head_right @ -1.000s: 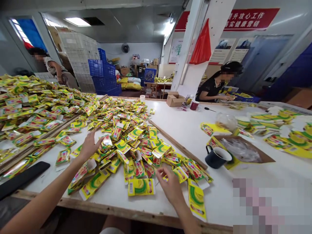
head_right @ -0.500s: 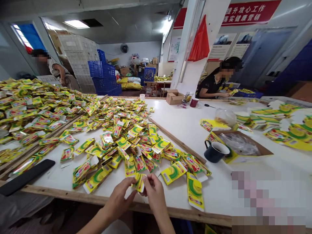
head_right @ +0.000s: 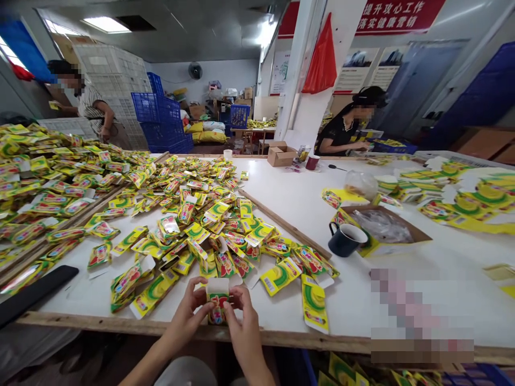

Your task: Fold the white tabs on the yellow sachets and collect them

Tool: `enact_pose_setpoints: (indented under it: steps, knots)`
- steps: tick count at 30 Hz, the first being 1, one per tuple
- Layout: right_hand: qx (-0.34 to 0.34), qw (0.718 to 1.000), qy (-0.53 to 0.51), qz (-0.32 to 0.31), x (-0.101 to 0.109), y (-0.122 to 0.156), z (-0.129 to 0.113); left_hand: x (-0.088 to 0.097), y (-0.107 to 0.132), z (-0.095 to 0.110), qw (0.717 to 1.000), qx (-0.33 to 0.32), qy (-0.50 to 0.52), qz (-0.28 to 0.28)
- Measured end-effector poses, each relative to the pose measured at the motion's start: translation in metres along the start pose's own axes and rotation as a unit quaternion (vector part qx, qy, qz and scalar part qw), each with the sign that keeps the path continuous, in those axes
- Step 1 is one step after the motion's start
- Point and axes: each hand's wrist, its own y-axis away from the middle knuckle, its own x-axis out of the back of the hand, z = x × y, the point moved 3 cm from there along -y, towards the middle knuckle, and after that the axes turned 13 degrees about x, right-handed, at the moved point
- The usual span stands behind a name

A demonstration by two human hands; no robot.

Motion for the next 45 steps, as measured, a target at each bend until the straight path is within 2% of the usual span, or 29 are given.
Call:
enact_pose_setpoints:
  steps: [6,11,15,20,26,29,37,45]
  knots:
    - [0.017,0.999,0.007,-0.040,-0.004,0.000,0.009,0.002,-0.006,-0.009,0.999,0.018,0.026,0.018]
    - [0.022,0.995,0.029,-0.090,-0.001,-0.017,0.008,0.005,-0.013,-0.009,0.999,0.012,-0.047,0.018]
    - [0.037,0.997,0.020,-0.067,-0.003,-0.031,0.010,0.004,-0.020,-0.006,0.997,-0.006,-0.058,0.043]
    - [0.017,0.999,-0.033,0.001,-0.007,-0.030,0.022,0.001,-0.029,-0.008,0.996,-0.030,0.060,0.062]
    - [0.084,0.995,0.005,-0.062,-0.007,-0.029,0.010,0.001,-0.029,-0.008,0.998,-0.019,0.013,0.059]
    - [0.098,0.994,0.009,-0.053,-0.008,-0.030,0.004,0.000,-0.027,-0.004,0.996,-0.021,-0.001,0.084]
    - [0.052,0.996,0.072,-0.021,-0.010,-0.038,0.001,-0.002,-0.030,0.003,0.991,-0.006,-0.024,0.130]
    - [0.018,0.999,0.025,-0.040,-0.009,-0.032,0.002,0.000,-0.029,-0.011,0.995,0.000,0.024,0.094]
